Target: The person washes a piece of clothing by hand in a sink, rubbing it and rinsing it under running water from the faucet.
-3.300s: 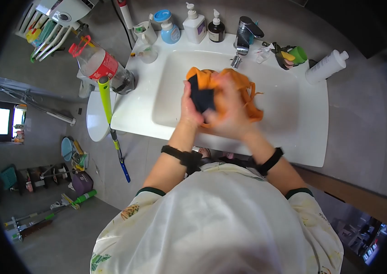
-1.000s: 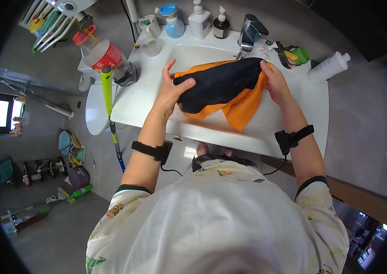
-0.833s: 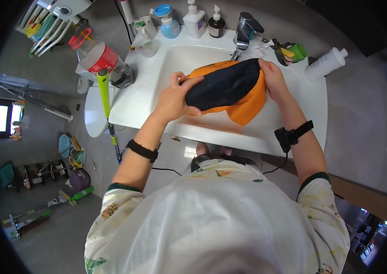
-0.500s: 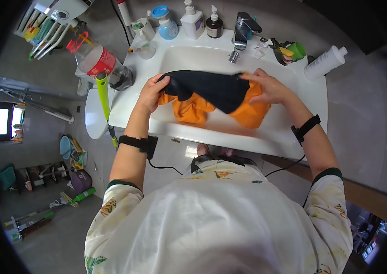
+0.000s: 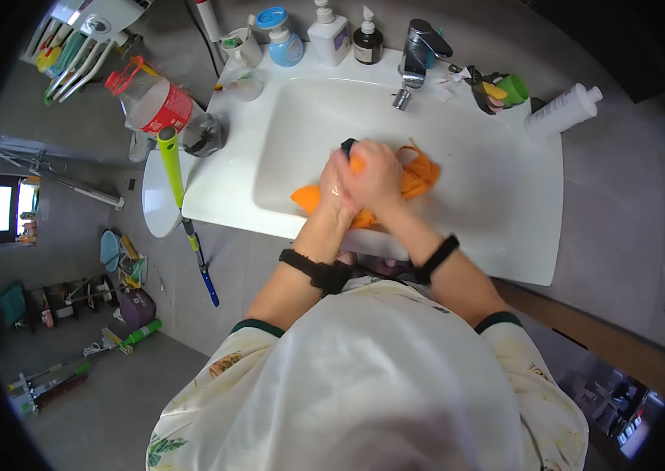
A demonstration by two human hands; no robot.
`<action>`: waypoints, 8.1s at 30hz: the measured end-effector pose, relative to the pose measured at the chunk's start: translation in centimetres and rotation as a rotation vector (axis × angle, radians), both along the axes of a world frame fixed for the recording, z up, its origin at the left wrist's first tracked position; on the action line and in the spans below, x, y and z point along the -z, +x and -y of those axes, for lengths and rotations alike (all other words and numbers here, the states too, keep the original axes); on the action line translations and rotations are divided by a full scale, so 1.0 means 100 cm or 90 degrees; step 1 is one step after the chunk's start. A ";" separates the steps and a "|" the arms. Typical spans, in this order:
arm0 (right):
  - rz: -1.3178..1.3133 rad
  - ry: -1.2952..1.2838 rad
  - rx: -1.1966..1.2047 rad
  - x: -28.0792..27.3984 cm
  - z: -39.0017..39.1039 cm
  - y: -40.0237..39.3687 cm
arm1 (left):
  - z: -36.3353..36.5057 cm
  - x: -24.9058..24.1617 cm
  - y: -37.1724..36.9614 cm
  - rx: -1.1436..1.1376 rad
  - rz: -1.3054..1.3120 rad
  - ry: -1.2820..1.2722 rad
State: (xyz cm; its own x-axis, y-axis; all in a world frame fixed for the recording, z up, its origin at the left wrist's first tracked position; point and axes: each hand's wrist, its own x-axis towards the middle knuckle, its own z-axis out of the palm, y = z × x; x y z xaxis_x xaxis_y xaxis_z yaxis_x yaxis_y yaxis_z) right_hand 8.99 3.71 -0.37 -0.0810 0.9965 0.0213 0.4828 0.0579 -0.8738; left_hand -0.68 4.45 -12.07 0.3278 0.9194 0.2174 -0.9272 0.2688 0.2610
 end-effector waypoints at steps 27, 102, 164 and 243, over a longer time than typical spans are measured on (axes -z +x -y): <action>0.055 -0.028 0.072 0.043 -0.008 0.004 | 0.009 -0.037 0.010 -0.089 -0.298 -0.499; -0.030 0.042 0.192 0.052 -0.014 0.044 | 0.005 -0.091 0.025 -0.083 -0.434 -0.330; -0.026 -0.119 0.113 0.136 -0.078 0.057 | -0.020 0.003 0.058 -0.076 -0.352 -0.574; 0.132 -0.198 -0.624 0.148 0.005 -0.078 | 0.009 -0.133 -0.146 -0.233 -0.344 -0.537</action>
